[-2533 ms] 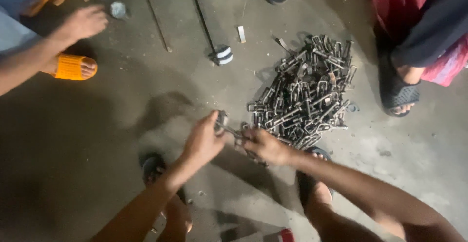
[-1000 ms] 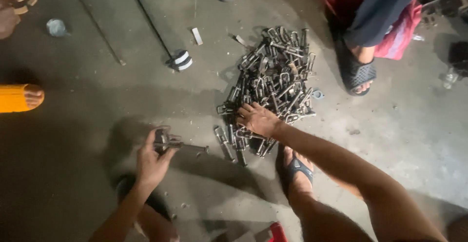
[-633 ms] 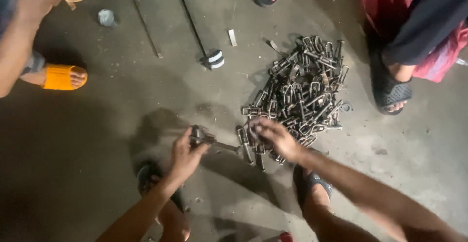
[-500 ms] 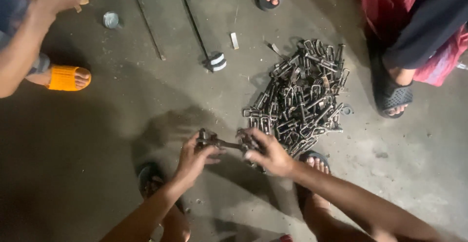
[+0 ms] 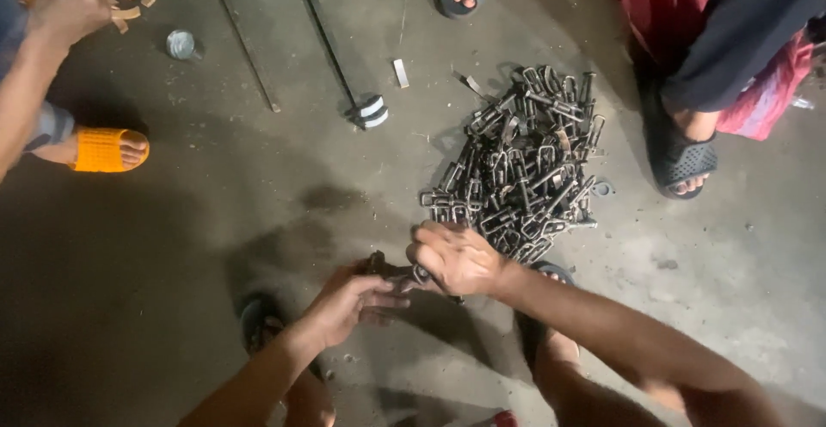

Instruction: Assembling metal U-bolts with brackets and tightening them using a small hand tool while sitting on a workshop floor.

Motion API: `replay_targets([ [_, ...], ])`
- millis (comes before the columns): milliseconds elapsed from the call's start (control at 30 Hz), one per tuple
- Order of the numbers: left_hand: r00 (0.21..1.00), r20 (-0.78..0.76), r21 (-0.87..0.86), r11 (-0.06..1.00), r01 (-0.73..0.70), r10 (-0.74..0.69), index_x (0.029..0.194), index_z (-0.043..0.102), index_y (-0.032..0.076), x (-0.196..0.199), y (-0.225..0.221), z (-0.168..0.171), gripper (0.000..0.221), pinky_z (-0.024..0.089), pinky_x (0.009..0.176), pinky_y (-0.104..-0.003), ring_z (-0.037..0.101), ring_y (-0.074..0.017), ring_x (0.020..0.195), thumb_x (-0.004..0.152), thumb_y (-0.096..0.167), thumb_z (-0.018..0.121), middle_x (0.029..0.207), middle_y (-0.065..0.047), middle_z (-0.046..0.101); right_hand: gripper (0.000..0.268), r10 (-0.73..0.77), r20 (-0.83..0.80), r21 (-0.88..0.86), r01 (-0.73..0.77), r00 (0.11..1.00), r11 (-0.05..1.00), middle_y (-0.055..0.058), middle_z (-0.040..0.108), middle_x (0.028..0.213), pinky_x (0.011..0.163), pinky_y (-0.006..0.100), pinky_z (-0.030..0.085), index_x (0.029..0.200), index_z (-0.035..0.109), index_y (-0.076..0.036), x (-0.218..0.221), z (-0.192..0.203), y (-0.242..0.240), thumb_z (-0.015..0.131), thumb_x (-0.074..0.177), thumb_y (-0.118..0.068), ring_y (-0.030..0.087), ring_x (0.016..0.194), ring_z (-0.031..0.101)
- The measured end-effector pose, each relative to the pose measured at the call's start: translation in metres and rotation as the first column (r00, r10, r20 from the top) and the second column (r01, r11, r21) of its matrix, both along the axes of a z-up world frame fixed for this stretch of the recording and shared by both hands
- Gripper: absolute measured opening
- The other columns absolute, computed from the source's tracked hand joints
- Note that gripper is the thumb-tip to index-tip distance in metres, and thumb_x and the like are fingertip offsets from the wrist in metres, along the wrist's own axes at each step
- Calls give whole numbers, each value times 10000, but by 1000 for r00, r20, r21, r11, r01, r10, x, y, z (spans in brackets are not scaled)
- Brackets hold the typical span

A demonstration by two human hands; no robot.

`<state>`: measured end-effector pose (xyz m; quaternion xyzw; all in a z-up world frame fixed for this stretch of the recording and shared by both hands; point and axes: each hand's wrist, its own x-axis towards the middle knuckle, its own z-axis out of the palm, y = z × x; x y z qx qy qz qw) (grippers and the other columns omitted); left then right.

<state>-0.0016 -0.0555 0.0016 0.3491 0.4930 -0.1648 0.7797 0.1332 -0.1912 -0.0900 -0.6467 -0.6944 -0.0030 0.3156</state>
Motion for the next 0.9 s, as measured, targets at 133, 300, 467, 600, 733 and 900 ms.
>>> replay_targets([
  [133,990,-89,-110,989,103,-113,934,611,-43,4,4,11,227,494,534,-351,645,-295,739,728,22,542,842,-173,660,449,140,72,-91,-133,988,987,113,409,791,488,313,401,792,346,-72,11,10,6,237,898,-495,216,664,438],
  [300,990,-87,-118,988,96,-106,920,601,-31,0,5,1,213,482,542,-337,643,-286,753,730,38,536,851,-164,662,68,278,-958,279,-438,-69,855,-8,311,734,426,163,273,783,332,-115,2,-22,4,354,835,-77,80,615,321],
  [467,992,-121,-56,998,22,-29,875,628,-43,3,3,5,138,514,550,-312,654,-254,703,769,-4,547,846,-166,676,303,-21,62,42,18,998,999,44,381,664,372,272,278,725,333,-99,4,-10,9,320,910,-338,141,541,397],
  [600,990,-58,22,992,-127,128,853,621,-86,4,-4,1,108,531,538,-398,646,-335,714,786,-53,542,801,-225,657,464,-131,-176,-120,111,976,987,23,442,691,366,240,381,834,409,-86,0,-17,7,301,858,-536,117,544,450],
  [733,974,-25,142,965,-220,226,876,495,-18,3,-12,-16,267,555,625,-438,612,-267,745,661,7,651,831,-126,534,391,-153,-197,-24,151,968,988,35,427,644,365,272,398,789,417,-86,1,-20,10,346,851,-466,163,498,457],
  [900,954,126,305,904,-299,273,894,547,-65,-5,-18,-35,233,574,639,-458,640,-322,760,667,-88,594,858,-216,572,312,-181,-232,91,206,956,974,51,408,584,365,312,420,732,428,-87,-2,-23,12,405,844,-377,222,440,468],
])
